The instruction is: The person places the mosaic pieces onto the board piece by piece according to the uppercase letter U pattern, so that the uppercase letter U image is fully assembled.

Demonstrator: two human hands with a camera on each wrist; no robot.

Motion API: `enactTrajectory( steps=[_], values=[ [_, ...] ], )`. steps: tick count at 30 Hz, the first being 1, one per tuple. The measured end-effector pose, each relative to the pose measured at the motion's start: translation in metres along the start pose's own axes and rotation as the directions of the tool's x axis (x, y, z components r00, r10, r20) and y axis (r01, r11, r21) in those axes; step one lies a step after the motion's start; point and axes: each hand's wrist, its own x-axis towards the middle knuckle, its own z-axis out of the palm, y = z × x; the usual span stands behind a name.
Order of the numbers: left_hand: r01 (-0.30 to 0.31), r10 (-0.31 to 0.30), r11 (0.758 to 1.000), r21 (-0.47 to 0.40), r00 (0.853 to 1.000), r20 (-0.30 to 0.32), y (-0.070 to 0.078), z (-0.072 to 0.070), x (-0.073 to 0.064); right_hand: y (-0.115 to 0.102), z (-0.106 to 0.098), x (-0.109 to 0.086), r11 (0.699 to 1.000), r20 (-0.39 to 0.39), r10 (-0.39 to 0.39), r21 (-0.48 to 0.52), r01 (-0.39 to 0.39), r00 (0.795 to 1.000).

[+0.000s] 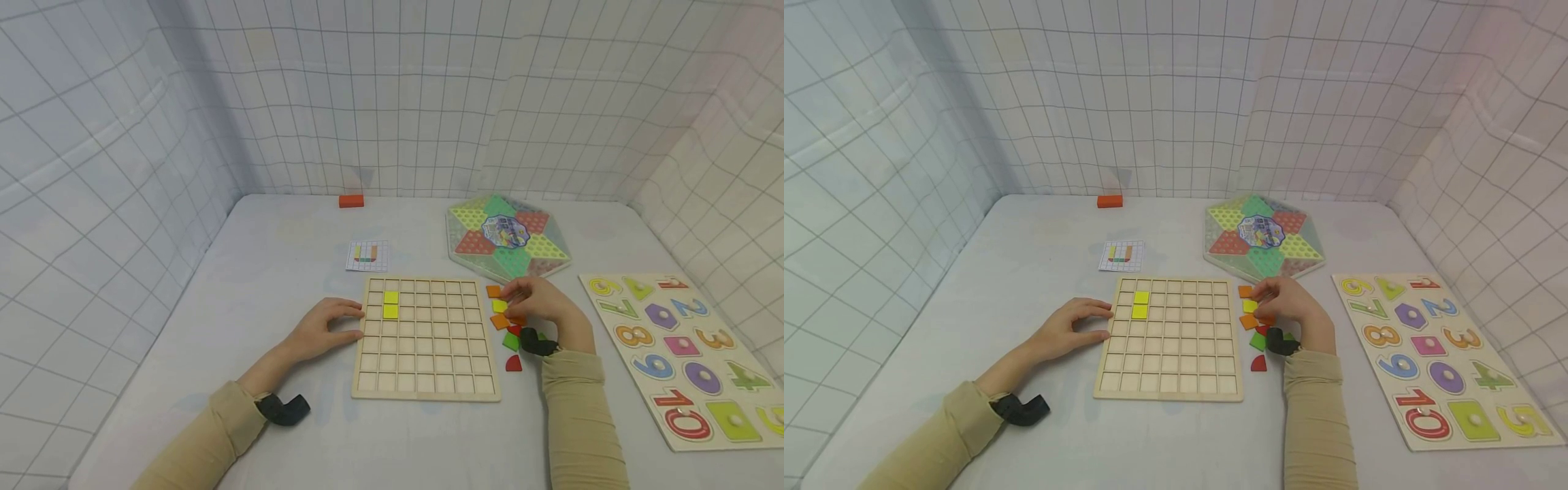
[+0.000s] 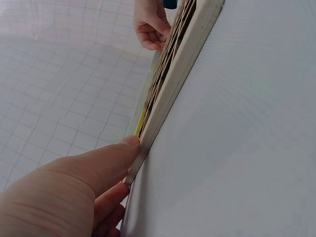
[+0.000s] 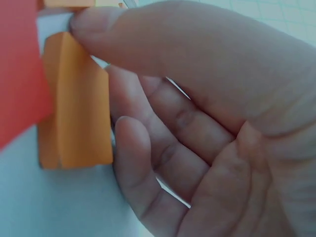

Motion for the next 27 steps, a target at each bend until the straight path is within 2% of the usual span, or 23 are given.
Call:
enactTrajectory(
  steps=[9,15,22,27],
  values=[
    [-0.001,0.001,1.0,0.001,1.0,-0.002,-0.002,0.001,0.0,-0.004,0.001,-0.002,0.999,-0.035,0.031,-0.044,-0.033,0.999],
    [0.002,-0.002,1.0,0.0,1.0,-0.004,-0.002,0.001,0.0,-0.005,0.001,-0.003,0.999,-0.038,0.036,-0.034,-0.038,0.999],
    [0.013,-0.013,1.0,-0.007,1.0,-0.001,0.0,0.0,0.0,-0.009,-0.003,-0.007,0.993,-0.057,0.102,-0.056,-0.105,0.993],
    [0.008,-0.008,1.0,0.005,1.0,0.0,-0.001,0.0,0.0,-0.012,-0.006,-0.009,0.995,-0.066,0.065,-0.074,-0.069,0.996]
  ],
)
